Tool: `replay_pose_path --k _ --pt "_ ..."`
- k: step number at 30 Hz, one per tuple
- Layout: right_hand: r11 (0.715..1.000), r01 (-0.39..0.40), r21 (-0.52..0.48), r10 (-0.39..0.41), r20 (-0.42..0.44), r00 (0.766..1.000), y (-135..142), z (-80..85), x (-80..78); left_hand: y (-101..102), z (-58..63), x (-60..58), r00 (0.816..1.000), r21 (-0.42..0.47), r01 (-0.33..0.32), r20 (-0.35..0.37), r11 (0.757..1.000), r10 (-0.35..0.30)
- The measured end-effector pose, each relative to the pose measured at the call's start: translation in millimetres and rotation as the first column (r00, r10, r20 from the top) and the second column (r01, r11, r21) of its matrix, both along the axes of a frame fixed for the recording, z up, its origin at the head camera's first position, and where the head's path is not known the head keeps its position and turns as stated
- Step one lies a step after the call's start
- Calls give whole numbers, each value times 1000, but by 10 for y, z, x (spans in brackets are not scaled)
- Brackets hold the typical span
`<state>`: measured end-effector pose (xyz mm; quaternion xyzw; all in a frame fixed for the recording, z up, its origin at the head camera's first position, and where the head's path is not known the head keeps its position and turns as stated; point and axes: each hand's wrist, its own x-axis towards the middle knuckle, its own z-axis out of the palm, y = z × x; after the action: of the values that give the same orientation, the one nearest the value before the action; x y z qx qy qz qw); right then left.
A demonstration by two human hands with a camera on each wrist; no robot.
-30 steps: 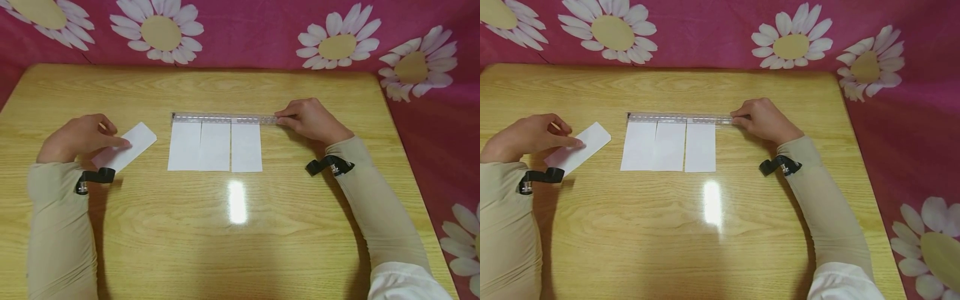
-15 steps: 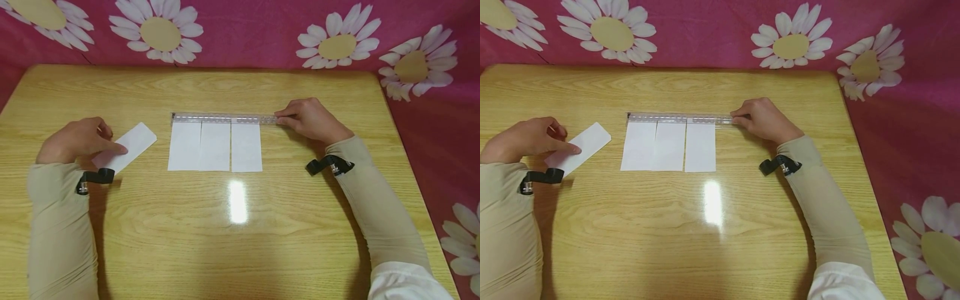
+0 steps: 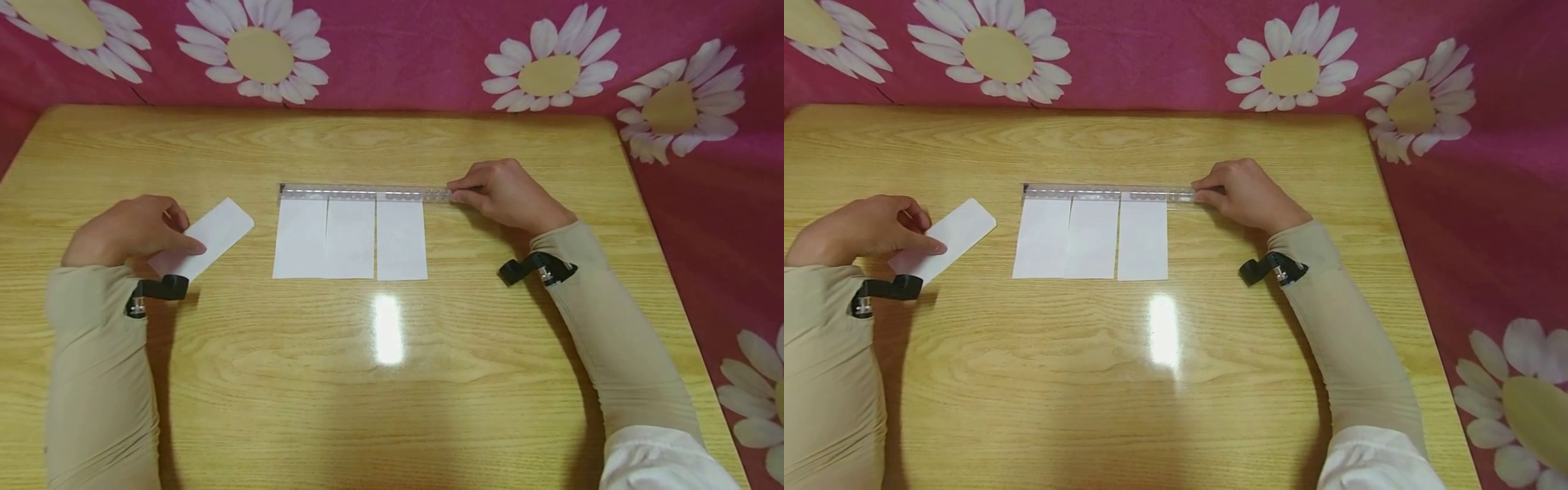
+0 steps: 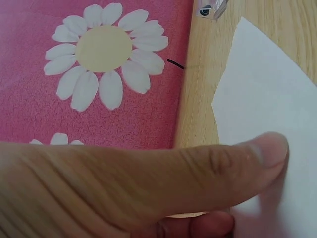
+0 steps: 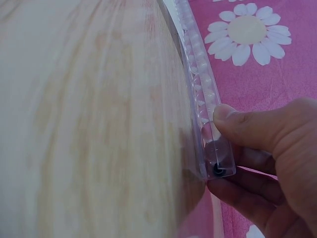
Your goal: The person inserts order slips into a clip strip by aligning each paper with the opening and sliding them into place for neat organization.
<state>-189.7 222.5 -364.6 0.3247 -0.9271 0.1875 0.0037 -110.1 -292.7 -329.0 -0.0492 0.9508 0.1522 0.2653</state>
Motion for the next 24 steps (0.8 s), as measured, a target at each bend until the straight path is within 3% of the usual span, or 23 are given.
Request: replay_pose_path --k 4,10,19,24 --pt "1000 3 5 -3 2 1000 -2 2 3 -1 -8 0 1000 17 -19 11 1000 19" --pt "1000 7 11 -7 8 1000 -3 14 17 1 -12 -15 1000 15 11 -1 1000 -11" --pt "1000 -5 -5 5 -1 1000 -5 4 -2 9 -35 0 1000 59 -24 11 998 24" --pt "1000 -13 -7 13 -9 1000 -2 0 -11 17 -45 -6 1000 43 22 7 999 -23"
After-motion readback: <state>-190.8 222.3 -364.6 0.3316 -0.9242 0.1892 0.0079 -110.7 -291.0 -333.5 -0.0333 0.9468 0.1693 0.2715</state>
